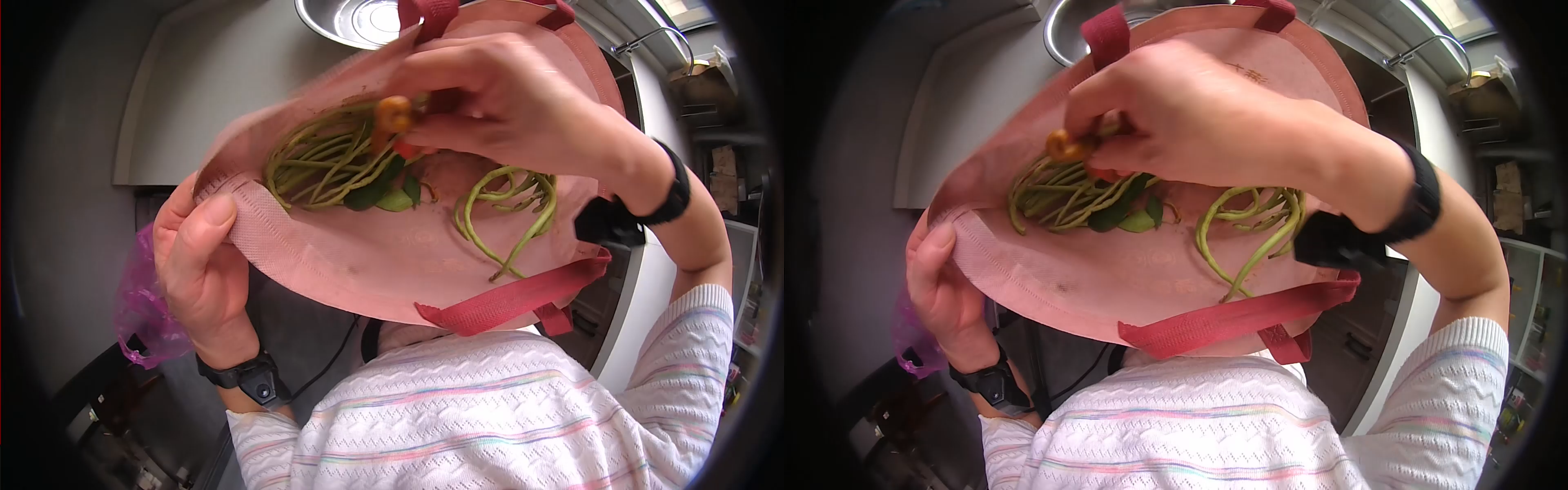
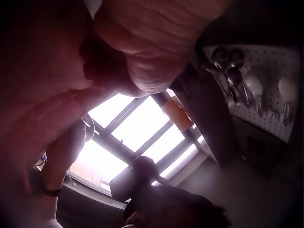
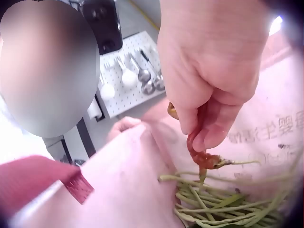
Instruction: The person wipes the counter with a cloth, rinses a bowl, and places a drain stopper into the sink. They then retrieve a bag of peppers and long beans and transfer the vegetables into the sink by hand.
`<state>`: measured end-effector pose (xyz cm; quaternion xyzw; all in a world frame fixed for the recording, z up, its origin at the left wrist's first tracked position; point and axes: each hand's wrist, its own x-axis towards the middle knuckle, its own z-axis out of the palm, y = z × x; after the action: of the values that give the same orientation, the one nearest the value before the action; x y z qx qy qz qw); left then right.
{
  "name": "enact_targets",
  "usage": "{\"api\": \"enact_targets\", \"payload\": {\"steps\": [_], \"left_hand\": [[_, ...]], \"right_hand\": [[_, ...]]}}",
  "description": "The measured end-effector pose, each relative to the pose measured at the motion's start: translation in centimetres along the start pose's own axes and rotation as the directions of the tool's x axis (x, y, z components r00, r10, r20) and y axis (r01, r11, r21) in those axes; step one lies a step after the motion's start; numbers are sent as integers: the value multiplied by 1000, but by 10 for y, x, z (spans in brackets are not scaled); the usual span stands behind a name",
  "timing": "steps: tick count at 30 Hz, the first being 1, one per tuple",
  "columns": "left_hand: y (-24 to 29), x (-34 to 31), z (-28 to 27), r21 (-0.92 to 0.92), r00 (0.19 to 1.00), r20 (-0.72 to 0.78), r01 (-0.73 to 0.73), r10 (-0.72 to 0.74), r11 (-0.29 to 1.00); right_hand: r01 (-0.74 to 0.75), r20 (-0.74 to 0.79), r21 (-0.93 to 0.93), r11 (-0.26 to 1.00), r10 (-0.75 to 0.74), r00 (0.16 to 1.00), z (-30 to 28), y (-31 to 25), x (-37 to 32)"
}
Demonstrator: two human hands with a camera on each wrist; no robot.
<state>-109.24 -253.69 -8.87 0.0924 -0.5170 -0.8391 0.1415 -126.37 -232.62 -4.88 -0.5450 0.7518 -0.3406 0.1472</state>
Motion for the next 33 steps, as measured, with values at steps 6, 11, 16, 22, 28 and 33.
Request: {"api": "enact_targets", "payload": {"steps": [6, 11, 16, 22, 28, 33], "left_hand": [[-3, 0, 0, -14, 1000, 13, -6, 6, 1000], [0, -4, 6, -5, 1000, 19, -11, 12, 1000], [-2, -6, 8, 25, 999, -48, -14, 15, 1000], [-4, -9, 17, 15, 998, -63, -6, 7, 1000], [-8, -8, 5, 5, 999, -45, -22, 23, 1000], [-9, -6, 1, -2, 999, -49, -12, 11, 1000]], "right_hand": [[-189, -81, 225, 956, 212, 974, -107, -41, -98], [-474, -465, 29, 880, 432, 773, -186, 7, -193], [-467, -468, -426, 775, 253, 847, -125, 22, -153], [12, 400, -181, 983, 63, 914, 32, 11, -44], [-12, 609, -517, 856, 377, 698, 117, 65, 6], [-132, 472, -491, 861, 390, 791, 120, 54, 14]]}}
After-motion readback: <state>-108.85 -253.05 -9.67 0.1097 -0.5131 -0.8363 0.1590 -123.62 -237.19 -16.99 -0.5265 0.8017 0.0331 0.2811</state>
